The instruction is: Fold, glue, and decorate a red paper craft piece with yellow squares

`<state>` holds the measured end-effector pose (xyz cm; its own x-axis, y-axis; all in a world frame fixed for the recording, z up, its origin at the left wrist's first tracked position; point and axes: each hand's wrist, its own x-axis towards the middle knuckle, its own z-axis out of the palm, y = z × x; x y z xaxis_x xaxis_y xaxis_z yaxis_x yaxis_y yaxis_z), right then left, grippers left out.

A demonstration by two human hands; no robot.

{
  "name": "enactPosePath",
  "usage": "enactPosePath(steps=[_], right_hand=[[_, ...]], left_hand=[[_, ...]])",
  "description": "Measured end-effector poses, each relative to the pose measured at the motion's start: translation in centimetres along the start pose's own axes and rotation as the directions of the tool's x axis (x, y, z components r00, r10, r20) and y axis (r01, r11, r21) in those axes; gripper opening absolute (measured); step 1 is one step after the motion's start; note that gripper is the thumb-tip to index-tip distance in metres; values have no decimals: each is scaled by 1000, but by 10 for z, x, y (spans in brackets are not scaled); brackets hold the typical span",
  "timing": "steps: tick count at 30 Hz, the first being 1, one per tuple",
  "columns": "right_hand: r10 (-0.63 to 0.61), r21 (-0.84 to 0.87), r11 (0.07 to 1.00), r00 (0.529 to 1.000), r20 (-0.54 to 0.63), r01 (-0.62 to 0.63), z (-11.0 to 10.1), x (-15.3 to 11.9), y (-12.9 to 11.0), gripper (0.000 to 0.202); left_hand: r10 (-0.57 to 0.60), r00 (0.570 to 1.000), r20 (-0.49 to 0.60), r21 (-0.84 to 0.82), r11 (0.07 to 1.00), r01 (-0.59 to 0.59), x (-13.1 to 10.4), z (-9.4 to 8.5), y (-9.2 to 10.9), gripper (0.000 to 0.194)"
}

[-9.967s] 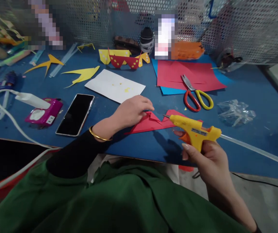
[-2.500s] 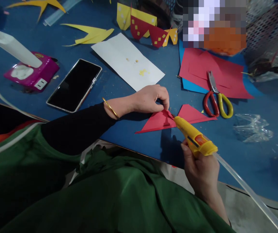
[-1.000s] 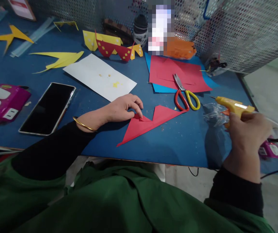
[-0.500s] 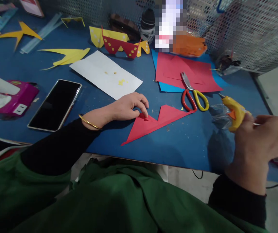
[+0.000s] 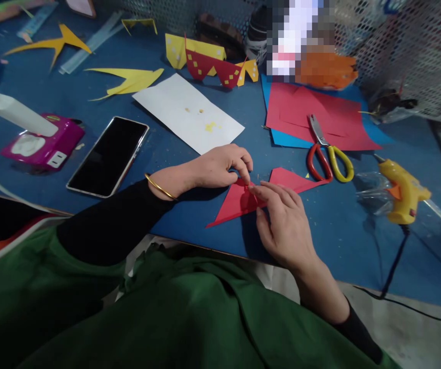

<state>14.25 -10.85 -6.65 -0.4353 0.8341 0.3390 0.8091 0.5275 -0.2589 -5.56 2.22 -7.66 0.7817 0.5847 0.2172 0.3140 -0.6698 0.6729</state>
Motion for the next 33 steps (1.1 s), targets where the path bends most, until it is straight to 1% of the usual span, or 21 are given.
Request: enactPosePath(steps=[11,14,20,26,33], right_hand=[[-48,-139,989,999,8,49,2,-2,-1,45],[-49,-149,988,999,7,50,3,-2,-2,47],[-55,-151,987,998,11,56,2,-2,-1,43],[-60,-183,981,998,35,66,4,-4,-1,47],[-35,-156,987,999,6,35,4,-4,-2,48]], left_hand=[[20,1000,-24,1,1000,-20,0,0,2,38],[31,999,-23,-7,999,-31,0,0,2,36],[33,999,-23,0,999,-33,0,2,2,36],[27,999,-26,2,1000,-27,0,2,1,37],[13,1000,-26,11,1000,-13,0,3,2,39]])
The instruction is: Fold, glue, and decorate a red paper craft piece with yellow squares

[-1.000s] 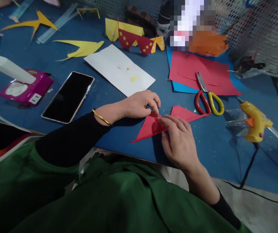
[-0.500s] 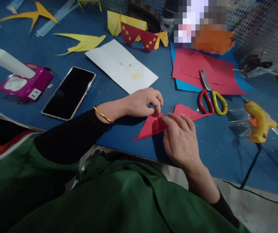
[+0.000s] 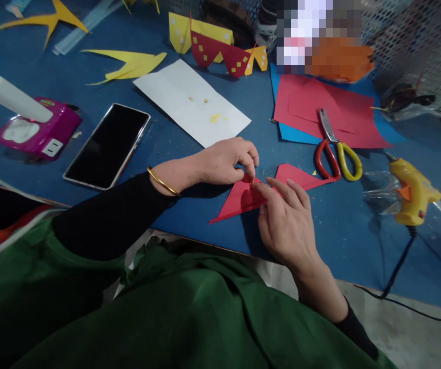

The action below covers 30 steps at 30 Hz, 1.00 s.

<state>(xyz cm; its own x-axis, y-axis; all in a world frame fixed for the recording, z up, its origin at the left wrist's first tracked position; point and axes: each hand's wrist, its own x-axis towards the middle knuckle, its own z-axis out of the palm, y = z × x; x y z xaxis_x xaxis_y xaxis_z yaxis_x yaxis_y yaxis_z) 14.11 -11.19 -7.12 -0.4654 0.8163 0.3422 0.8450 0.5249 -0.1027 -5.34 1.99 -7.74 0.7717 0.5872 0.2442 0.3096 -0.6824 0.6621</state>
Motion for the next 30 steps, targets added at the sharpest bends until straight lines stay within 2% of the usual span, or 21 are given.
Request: enactPosePath(steps=[14,18,22,26,30], right_hand=[[-16,-28,999,1000,2,16,-1,3,-4,49],[50,27,999,989,-141,-47,-5,2,-3,51],[196,88,980,936,-294,-178,-5,-2,-2,46],[250,125,967,909,-334,-221,-4,-3,-4,38],[267,155,962,891,-367,-224,-6,-6,-3,17]], left_hand=[[-2,1000,9,5,1000,2,1,1,-1,36],[-7,1000,10,-8,1000,7,1,1,0,39],[-12,1000,2,-22,1000,13,1,0,0,40],[-12,1000,4,-27,1000,12,0,0,0,40],[-8,1000,2,-16,1000,8,0,0,1,40]])
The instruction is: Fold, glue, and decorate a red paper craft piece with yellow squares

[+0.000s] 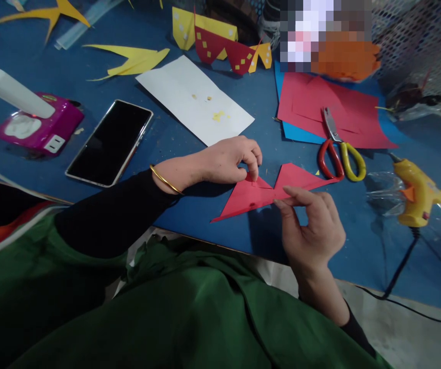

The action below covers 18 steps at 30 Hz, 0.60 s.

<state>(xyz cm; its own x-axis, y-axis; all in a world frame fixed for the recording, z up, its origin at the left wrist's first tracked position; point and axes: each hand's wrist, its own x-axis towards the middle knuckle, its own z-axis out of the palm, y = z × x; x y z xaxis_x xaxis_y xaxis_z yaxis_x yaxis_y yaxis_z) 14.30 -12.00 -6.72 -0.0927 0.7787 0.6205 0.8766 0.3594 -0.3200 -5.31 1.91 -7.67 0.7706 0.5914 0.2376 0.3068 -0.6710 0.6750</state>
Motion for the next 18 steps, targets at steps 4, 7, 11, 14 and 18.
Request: enactPosePath(steps=[4,7,11,14,18], right_hand=[[-43,10,999,992,116,42,-4,0,5,24],[-170,-114,972,953,250,203,-1,2,5,54],[-203,-220,932,916,345,289,6,4,0,72],[-209,-224,925,903,375,306,10,4,-2,74],[-200,-200,933,894,400,299,10,3,-2,77]], left_hand=[[-8,1000,-6,14,1000,8,0,0,1,40],[-2,1000,2,17,1000,2,0,0,0,40],[1,1000,3,17,1000,-1,0,0,0,39],[-3,1000,5,22,1000,3,0,0,1,38],[-5,1000,5,29,1000,4,0,0,1,40]])
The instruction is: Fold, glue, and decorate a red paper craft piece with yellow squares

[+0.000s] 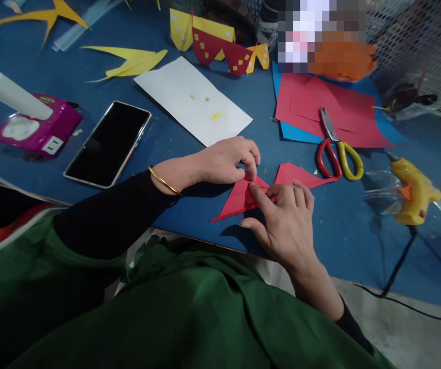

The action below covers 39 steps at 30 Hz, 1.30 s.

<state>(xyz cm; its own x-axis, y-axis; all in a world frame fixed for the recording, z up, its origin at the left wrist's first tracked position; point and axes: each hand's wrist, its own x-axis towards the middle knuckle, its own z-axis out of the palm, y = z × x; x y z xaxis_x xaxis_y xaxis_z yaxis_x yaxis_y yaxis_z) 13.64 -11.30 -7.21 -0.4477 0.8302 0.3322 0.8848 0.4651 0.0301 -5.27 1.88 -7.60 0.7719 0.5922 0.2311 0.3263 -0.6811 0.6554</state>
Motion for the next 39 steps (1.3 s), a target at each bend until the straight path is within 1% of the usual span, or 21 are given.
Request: enactPosePath(steps=[2,5,7,13,16,20,22,24,26,27,29,33,39], right_hand=[[18,44,999,1000,-20,-17,-1,-1,2,79],[89,107,991,988,-128,-75,-3,-3,6,76],[109,101,990,981,-161,-93,-4,-3,7,73],[23,19,1000,999,-31,-23,0,-1,2,73],[15,1,1000,1000,-1,-15,2,0,-1,70],[-7,-6,1000,1000,12,7,2,1,-1,68],[18,41,999,1000,-6,-17,2,-1,1,69],[79,138,988,995,-65,-69,1,-3,4,69],[137,228,968,982,-128,-106,0,-5,6,64],[145,251,962,978,-147,-105,-1,-6,6,61],[110,246,967,983,-150,-71,-1,-6,6,58],[-14,149,988,996,-89,28,2,-5,1,66],[-89,61,994,996,-14,90,4,-1,-5,66]], left_hand=[[4,1000,2,-1,1000,-4,0,0,0,40],[2,1000,8,-6,1000,-2,0,0,0,40],[-2,1000,11,-8,1000,2,1,-1,0,41],[1,1000,1,-1,1000,-1,0,0,0,40],[3,1000,1,-2,1000,-3,0,0,0,41],[1,1000,1,-9,1000,-1,0,0,0,41],[-3,1000,1,-9,1000,3,0,0,0,40],[-4,1000,6,-6,1000,4,0,0,-1,40],[0,1000,12,-3,1000,0,0,0,-1,39],[1,1000,15,-2,1000,-1,0,0,-1,38],[-4,1000,13,-4,1000,4,0,0,-1,38],[-13,1000,7,-12,1000,13,0,0,0,39],[-9,1000,11,-2,1000,9,0,-1,2,39]])
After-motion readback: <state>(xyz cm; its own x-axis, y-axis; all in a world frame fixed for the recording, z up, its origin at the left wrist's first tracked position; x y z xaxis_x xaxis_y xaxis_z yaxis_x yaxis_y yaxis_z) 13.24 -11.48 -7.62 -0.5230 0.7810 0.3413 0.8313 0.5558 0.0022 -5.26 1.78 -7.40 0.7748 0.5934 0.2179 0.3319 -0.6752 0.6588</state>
